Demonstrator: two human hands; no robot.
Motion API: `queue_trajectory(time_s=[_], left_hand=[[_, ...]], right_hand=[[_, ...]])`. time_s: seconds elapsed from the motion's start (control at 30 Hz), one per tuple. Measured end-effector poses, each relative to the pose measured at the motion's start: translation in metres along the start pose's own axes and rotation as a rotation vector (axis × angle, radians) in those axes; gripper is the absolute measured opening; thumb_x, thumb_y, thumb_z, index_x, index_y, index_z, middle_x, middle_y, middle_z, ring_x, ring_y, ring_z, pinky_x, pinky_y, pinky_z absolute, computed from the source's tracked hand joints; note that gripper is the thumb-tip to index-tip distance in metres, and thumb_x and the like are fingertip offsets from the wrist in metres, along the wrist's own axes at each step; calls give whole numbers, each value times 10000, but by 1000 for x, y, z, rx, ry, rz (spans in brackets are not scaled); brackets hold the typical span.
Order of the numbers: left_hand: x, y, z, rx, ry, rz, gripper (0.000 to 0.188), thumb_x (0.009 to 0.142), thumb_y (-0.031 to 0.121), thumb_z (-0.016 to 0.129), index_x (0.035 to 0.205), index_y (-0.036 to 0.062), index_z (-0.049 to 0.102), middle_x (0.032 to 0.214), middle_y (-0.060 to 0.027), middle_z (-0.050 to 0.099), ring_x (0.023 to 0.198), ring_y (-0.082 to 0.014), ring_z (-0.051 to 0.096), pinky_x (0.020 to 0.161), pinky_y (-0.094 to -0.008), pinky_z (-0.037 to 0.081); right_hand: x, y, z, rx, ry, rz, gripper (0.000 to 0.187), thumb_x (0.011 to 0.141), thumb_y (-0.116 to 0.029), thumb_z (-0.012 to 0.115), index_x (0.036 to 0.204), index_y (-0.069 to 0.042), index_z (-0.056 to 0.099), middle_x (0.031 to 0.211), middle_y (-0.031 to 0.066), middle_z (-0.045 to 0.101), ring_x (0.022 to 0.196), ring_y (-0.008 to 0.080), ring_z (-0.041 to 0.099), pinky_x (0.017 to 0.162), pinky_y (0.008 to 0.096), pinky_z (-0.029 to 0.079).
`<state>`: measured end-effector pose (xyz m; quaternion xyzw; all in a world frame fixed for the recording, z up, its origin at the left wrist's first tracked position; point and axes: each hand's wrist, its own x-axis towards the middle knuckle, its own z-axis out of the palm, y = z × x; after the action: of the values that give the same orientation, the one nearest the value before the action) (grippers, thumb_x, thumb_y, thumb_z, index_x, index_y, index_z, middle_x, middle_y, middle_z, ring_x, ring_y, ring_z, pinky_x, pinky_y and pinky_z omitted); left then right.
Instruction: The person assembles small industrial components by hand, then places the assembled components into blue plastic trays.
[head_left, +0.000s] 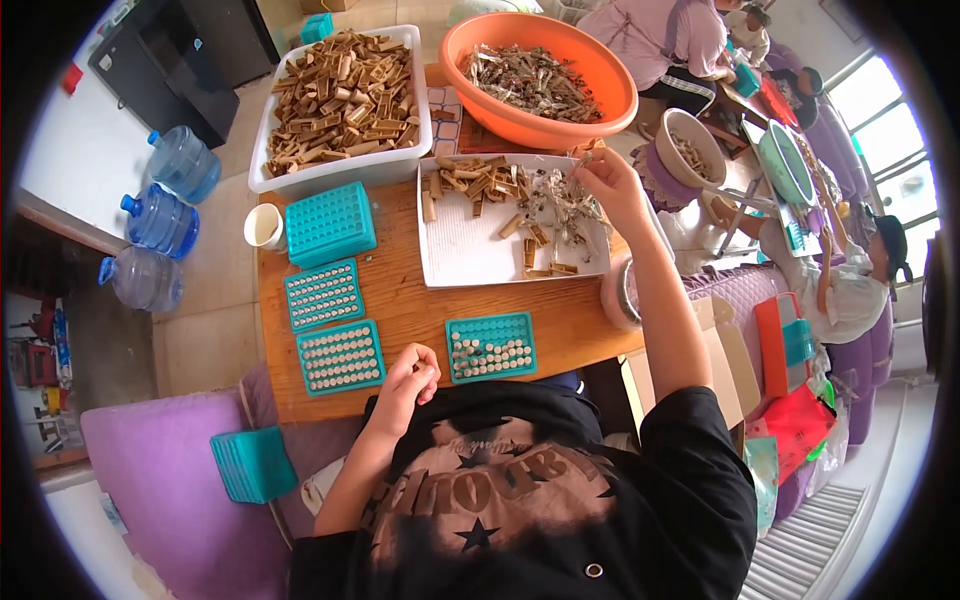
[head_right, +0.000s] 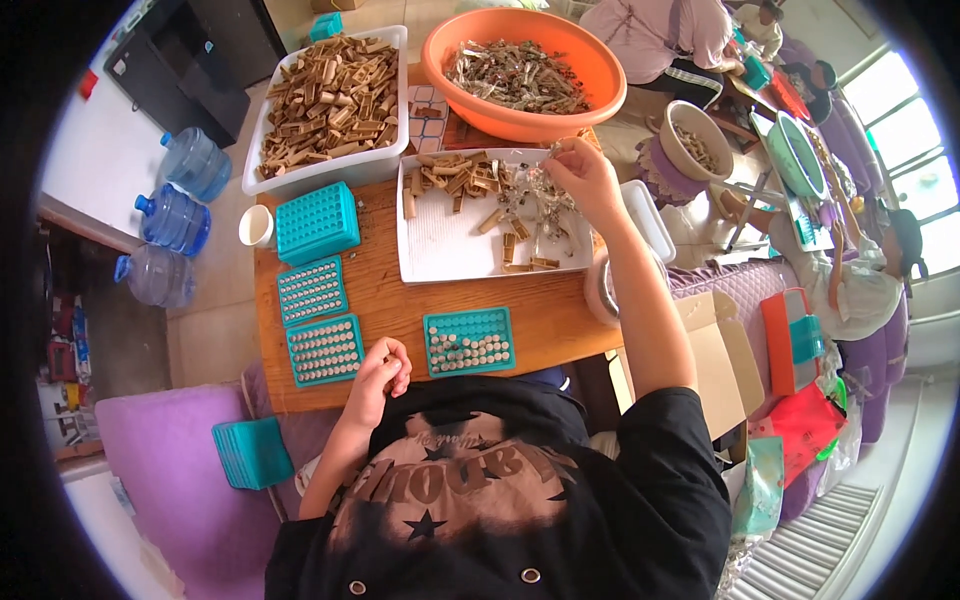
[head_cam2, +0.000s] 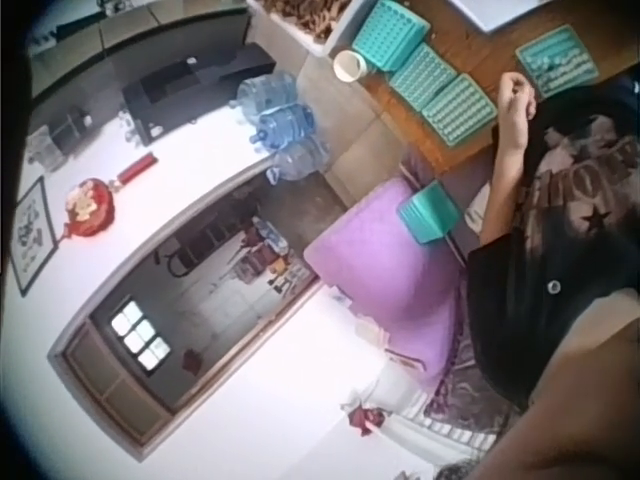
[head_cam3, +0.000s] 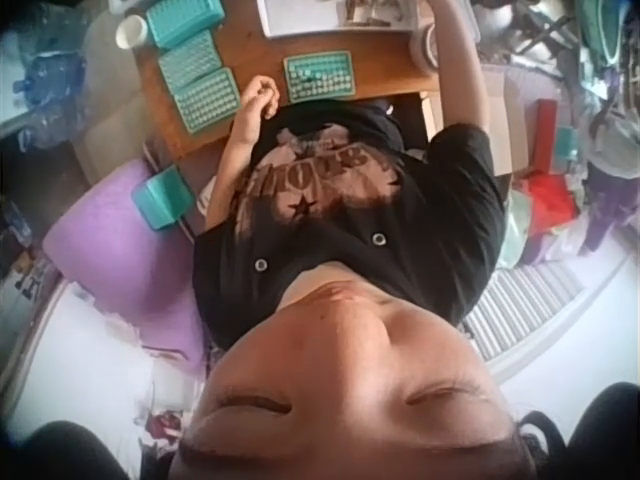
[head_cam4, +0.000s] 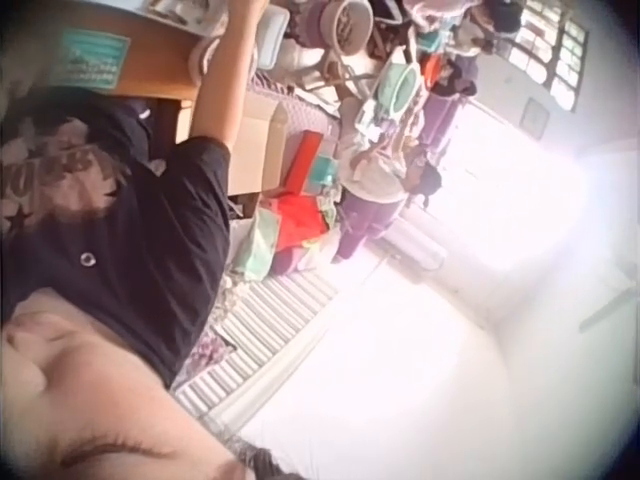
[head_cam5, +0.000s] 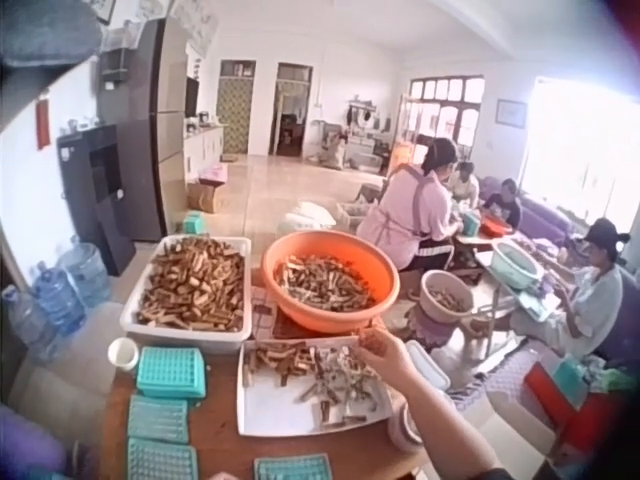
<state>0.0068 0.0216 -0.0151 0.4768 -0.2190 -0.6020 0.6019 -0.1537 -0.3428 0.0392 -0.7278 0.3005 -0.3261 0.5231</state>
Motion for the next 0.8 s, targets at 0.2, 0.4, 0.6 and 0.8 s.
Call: queue_trajectory(time_s=[0.2,0.4,0.6,0.8], left_hand=[[17,-2,16,70,48,28,170,906,216,580,909,75,485,626,62,404,513,-4,353,453,-172,272],[45,33,39,-163,105,86,314,902,253,591,1131,44,539,750,-2,597,466,-8,323,421,-181,258],[37,34,38,-161,-97,98,231,895,194,594,1071,45,585,808,-31,637,465,-4,338,419,-179,258],[22,37,45,234,303,345,188,831,104,667,1004,60,608,768,-25,627,469,-29,390,435,-191,300]], right_hand=[[-33,-37,38,91,-10,-17,123,837,-3,607,939,-17,538,905,60,645,825,81,589,686,216,462],[-97,-78,91,193,-135,-141,135,806,70,606,899,-4,542,947,103,644,885,154,620,795,271,497],[-127,-78,110,245,-139,-166,188,789,112,591,885,1,474,1002,193,624,993,223,599,888,340,460],[-135,-74,114,501,-228,-34,178,824,75,593,956,17,488,1003,171,631,965,196,612,862,316,483]])
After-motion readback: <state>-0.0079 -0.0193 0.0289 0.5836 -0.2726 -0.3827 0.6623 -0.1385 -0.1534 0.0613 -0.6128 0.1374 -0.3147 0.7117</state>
